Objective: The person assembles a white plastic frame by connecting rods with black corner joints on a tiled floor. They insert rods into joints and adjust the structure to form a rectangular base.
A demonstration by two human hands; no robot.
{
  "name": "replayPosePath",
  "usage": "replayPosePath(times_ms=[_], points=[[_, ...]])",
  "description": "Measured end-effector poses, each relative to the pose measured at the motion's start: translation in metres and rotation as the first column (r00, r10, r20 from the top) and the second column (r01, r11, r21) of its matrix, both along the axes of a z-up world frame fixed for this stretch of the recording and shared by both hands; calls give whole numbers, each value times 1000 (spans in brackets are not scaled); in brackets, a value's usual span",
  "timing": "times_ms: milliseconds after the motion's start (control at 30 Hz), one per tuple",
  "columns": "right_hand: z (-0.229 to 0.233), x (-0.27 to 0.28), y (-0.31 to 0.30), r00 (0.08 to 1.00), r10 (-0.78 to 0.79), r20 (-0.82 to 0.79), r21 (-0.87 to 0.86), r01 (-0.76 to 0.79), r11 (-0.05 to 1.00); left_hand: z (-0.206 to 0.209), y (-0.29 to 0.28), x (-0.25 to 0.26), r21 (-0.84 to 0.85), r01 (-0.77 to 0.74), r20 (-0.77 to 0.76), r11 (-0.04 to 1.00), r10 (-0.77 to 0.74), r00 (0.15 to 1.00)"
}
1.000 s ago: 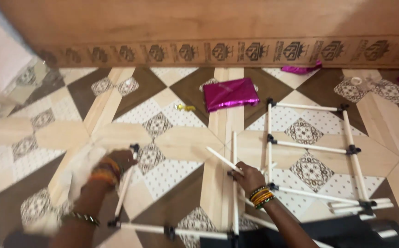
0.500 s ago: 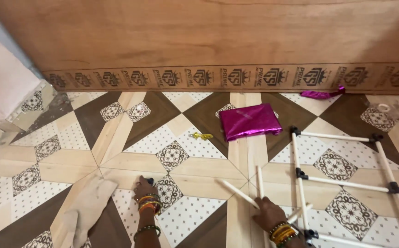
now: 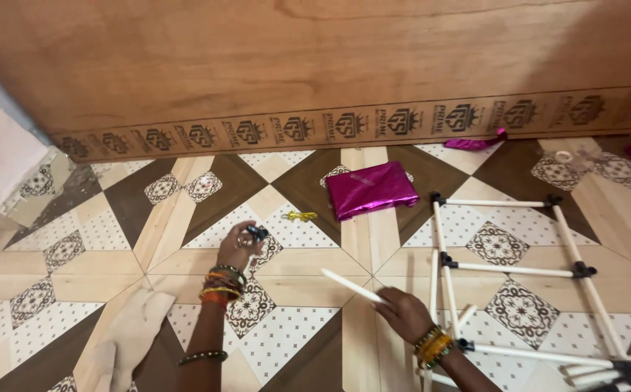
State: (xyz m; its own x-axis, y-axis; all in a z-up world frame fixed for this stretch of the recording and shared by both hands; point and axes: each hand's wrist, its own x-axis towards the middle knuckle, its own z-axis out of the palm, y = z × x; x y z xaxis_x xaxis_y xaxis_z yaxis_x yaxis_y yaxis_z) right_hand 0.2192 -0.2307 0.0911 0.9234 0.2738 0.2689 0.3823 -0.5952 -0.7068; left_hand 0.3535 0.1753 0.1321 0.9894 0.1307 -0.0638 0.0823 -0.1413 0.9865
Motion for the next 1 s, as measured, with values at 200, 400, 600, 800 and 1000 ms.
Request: replayPosePath(times_ms=[200, 400, 600, 800, 1000], points=[[63, 2, 25, 996, -80, -35, 238, 86, 967, 99, -45, -17, -83, 254, 96, 964, -245, 965], [88, -29, 28, 992, -65, -105, 316, 95, 944, 137, -59, -41, 73, 278, 147, 958, -286, 947], [48, -64, 13, 980, -133, -151, 172, 159, 972, 122, -50, -52, 136, 205, 129, 969, -223, 966], [-33, -112, -27, 752, -464, -468, 68, 554, 830, 92, -33, -60, 167, 144, 113, 975, -165, 980], [-75, -143, -58, 812, -571, -121, -29, 572, 819, 80, -20, -61, 150, 105, 87, 983, -118, 989]])
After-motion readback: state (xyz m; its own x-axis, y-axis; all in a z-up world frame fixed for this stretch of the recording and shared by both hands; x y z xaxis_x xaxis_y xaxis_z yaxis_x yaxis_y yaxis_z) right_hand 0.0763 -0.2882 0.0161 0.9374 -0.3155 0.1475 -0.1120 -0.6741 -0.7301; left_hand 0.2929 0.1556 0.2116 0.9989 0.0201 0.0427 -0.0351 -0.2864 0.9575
